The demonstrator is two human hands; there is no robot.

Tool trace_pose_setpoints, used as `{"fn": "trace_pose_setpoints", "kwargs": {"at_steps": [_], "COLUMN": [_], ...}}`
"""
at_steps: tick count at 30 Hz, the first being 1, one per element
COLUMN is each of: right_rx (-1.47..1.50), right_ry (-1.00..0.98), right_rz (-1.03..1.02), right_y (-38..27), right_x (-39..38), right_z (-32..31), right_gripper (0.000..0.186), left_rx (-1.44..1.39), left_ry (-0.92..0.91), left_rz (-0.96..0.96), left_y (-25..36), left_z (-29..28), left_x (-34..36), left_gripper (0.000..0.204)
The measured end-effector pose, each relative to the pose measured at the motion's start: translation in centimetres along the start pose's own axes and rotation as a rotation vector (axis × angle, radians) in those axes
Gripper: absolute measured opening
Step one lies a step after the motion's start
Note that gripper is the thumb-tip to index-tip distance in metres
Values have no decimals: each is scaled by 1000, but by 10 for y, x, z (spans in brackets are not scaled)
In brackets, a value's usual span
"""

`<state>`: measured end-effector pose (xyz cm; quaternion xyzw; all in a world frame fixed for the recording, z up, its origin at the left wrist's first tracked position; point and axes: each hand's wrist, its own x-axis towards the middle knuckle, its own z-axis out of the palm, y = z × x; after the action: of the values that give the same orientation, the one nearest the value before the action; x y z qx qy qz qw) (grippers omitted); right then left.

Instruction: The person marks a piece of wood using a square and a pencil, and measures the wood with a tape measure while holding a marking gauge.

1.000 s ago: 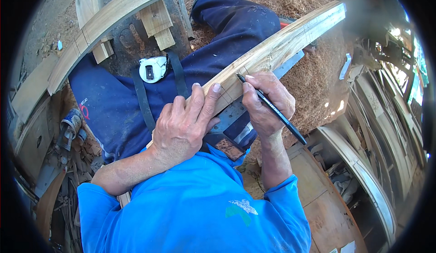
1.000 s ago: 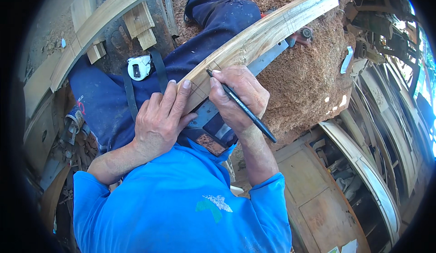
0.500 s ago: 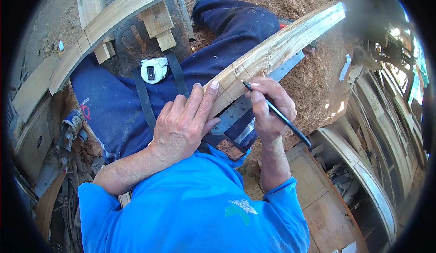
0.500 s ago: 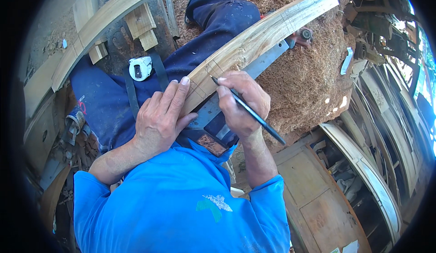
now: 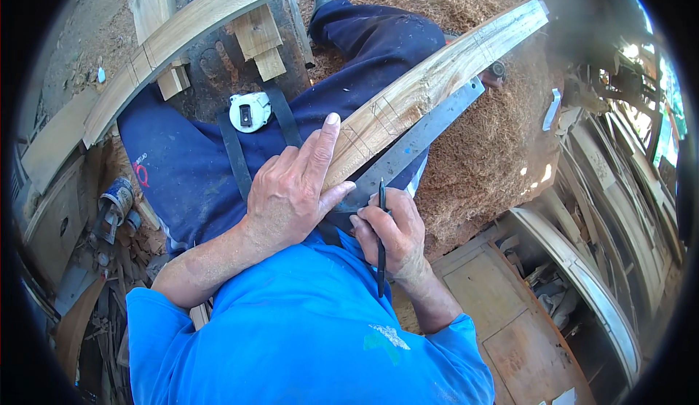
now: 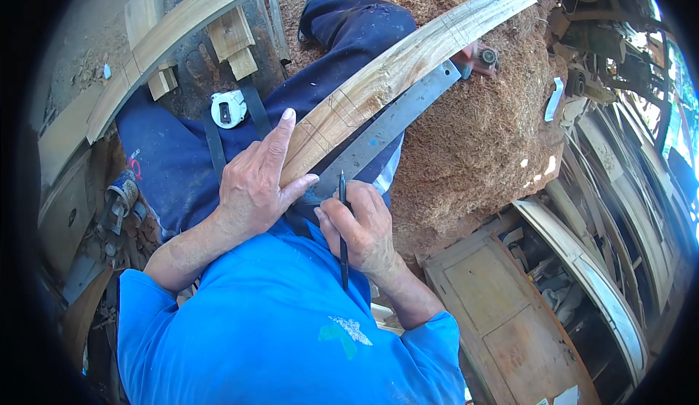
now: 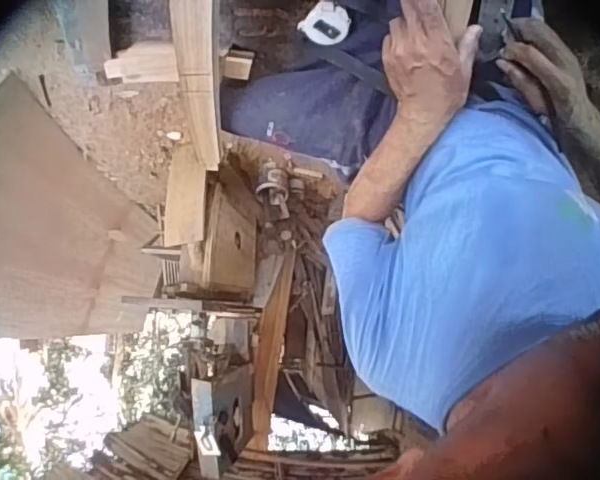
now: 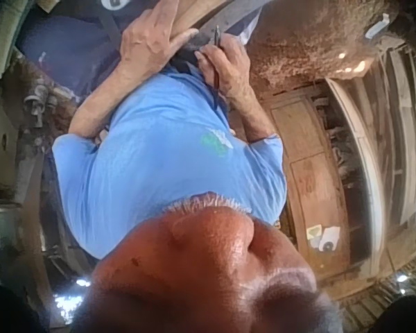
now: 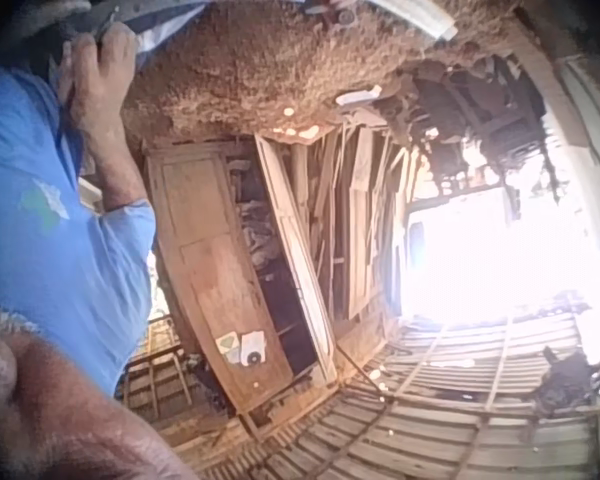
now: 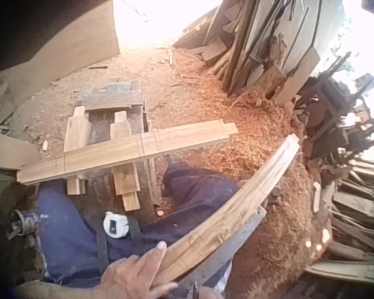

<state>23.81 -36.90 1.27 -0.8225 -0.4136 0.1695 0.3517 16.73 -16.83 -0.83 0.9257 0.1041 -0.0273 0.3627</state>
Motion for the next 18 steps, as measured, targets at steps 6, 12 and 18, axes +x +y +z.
{"fn": "trace_pose_setpoints", "kwargs": {"at_steps": [6,12,18], "right_rx": [-4,-11,-28], "right_ry": [-3,-29,-62], "right_rz": [-23,-11,13], "right_y": [4,6,0], "right_x": [4,3,-5], "right_z": [0,-2,-2], "right_gripper": [26,26,26], "left_rx": [23,4,-20], "left_ry": [1,-21,-28], "left_rz": [18,9,-3], "left_y": [-1,-1,-1], "left_z": [1,0,-1], "left_x": [0,1,2], "left_gripper": [99,95,93]}}
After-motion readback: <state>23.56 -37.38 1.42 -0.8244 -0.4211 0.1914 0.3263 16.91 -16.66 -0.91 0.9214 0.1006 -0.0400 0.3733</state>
